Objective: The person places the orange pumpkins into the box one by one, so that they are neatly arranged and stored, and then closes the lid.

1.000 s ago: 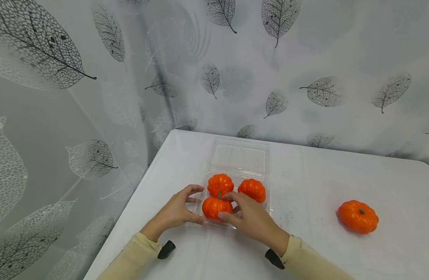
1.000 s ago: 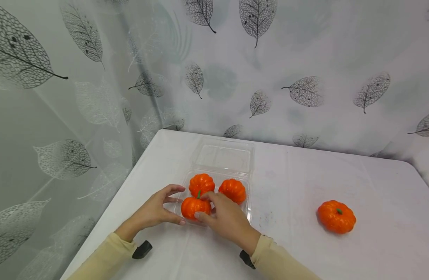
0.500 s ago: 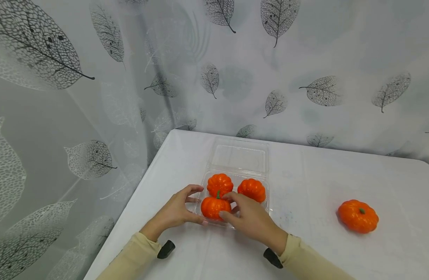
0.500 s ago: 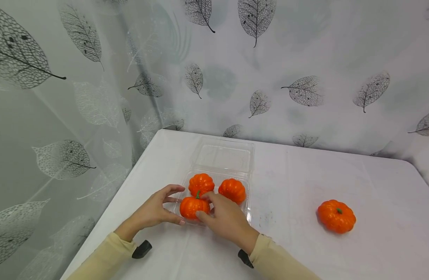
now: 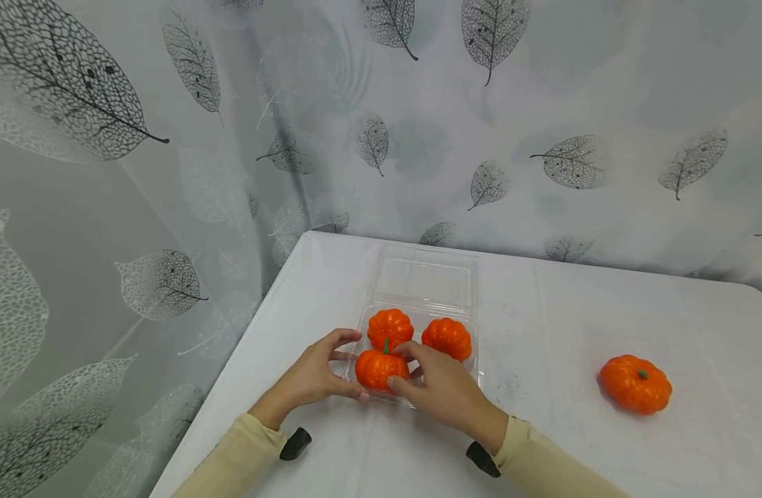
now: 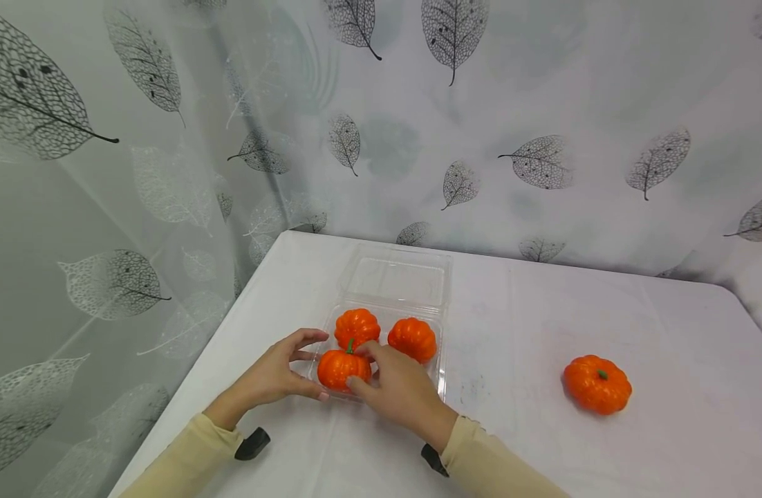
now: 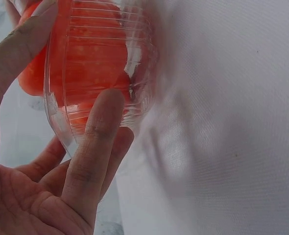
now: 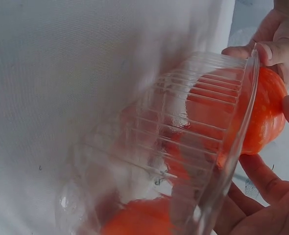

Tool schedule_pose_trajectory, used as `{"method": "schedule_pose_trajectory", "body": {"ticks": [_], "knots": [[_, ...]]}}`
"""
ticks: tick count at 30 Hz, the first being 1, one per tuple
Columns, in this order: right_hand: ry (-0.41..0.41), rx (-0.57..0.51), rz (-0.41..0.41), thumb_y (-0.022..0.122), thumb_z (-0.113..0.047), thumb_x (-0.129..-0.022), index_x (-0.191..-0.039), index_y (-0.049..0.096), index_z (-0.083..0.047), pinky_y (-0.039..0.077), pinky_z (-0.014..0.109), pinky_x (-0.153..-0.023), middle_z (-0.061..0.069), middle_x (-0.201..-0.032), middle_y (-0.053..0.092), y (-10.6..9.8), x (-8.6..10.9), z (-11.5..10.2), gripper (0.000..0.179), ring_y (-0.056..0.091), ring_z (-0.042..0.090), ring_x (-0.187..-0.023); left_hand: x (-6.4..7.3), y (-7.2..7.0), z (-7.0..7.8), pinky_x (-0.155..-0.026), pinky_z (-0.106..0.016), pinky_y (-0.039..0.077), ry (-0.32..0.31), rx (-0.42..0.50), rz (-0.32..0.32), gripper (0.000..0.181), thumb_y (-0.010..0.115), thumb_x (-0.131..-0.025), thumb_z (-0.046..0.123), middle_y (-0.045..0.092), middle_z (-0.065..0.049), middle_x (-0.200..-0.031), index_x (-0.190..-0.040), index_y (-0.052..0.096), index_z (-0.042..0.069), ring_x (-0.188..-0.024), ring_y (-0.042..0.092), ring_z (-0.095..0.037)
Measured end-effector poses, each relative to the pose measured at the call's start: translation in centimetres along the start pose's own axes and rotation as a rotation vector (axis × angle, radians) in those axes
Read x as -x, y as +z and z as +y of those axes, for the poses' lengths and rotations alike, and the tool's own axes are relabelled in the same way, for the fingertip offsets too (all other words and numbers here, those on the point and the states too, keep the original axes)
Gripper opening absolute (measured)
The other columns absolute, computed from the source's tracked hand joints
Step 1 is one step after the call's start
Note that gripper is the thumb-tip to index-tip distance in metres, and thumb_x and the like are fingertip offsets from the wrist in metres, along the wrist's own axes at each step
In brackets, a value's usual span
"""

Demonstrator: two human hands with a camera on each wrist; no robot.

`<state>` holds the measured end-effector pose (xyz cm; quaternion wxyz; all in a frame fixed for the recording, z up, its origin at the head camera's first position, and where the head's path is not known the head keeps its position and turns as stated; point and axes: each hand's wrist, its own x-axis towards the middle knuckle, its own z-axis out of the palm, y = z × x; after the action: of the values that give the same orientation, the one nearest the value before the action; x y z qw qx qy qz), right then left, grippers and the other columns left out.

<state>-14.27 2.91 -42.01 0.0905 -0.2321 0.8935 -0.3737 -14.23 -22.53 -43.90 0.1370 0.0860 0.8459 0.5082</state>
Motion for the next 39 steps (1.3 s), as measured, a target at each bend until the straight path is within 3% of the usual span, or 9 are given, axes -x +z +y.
{"method": "schedule_pose_trajectory", "body": {"ticks": [8,14,18,22,30,34,39], "knots": [[0.019,-0.051,0.012,0.073,-0.051,-0.09,-0.134,0.06,-0.017,0.056,0.034,-0.075,-0.002,-0.129,0.065,-0.7,1.3,0.5,0.057,0.067,0.016,-0.096,0.1,0.0,0.0,-0.091,-0.045,0.056,0.005,0.005,-0.006,0.096,0.098,-0.066,0.025,0.05,-0.011,-0.148,-0.145,0.047,0.005,-0.122,0.059,-0.035],[-0.079,-0.116,0.033,0.077,-0.042,-0.09,-0.136,0.057,-0.025,0.056,0.046,-0.089,-0.013,-0.132,0.058,-1.5,2.7,1.1,0.053,0.063,0.016,-0.107,0.0,0.0,0.1,-0.091,-0.046,0.057,-0.008,-0.006,0.002,0.096,0.098,-0.066,0.025,0.05,-0.011,-0.148,-0.145,0.047,0.006,-0.123,0.058,-0.035],[-0.161,-0.057,0.117,0.081,-0.034,-0.088,-0.136,0.055,-0.032,0.051,0.044,-0.1,-0.022,-0.133,0.053,-2.0,4.0,1.7,0.054,0.057,0.008,-0.12,0.0,0.1,0.1,-0.092,-0.046,0.056,-0.014,-0.01,0.005,0.096,0.098,-0.066,0.024,0.05,-0.01,-0.148,-0.144,0.047,0.007,-0.123,0.058,-0.035],[-0.194,0.044,0.234,0.082,-0.033,-0.087,-0.136,0.055,-0.032,0.046,0.044,-0.106,-0.019,-0.136,0.053,-2.7,5.6,2.8,0.056,0.049,0.007,-0.13,0.0,0.1,0.1,-0.093,-0.046,0.055,-0.016,-0.012,0.004,0.095,0.098,-0.065,0.024,0.05,-0.01,-0.148,-0.144,0.048,0.008,-0.123,0.058,-0.034],[-0.062,0.175,0.371,0.086,-0.035,-0.082,-0.131,0.06,-0.021,0.044,0.063,-0.1,-0.002,-0.145,0.048,-5.7,8.3,6.3,0.058,0.042,0.026,-0.135,0.0,0.0,0.0,-0.092,-0.046,0.056,-0.02,-0.012,0.011,0.096,0.098,-0.065,0.025,0.05,-0.009,-0.147,-0.144,0.047,0.007,-0.123,0.058,-0.034],[-0.008,0.211,0.445,0.089,-0.031,-0.078,-0.129,0.063,-0.016,0.033,0.072,-0.105,0.008,-0.143,0.051,-7.4,9.3,8.1,0.059,0.036,0.037,-0.139,-0.1,0.0,-0.1,-0.093,-0.046,0.055,-0.015,-0.012,0.009,0.096,0.098,-0.065,0.026,0.05,-0.01,-0.148,-0.145,0.047,0.007,-0.124,0.058,-0.034],[-0.029,0.249,0.549,0.094,-0.024,-0.071,-0.13,0.066,-0.008,0.011,0.063,-0.119,0.015,-0.141,0.052,-9.4,10.8,10.9,0.068,0.029,0.04,-0.145,-0.1,0.0,0.0,-0.093,-0.046,0.055,-0.01,-0.007,0.009,0.097,0.098,-0.065,0.025,0.05,-0.01,-0.148,-0.145,0.047,0.006,-0.123,0.058,-0.034]]}}
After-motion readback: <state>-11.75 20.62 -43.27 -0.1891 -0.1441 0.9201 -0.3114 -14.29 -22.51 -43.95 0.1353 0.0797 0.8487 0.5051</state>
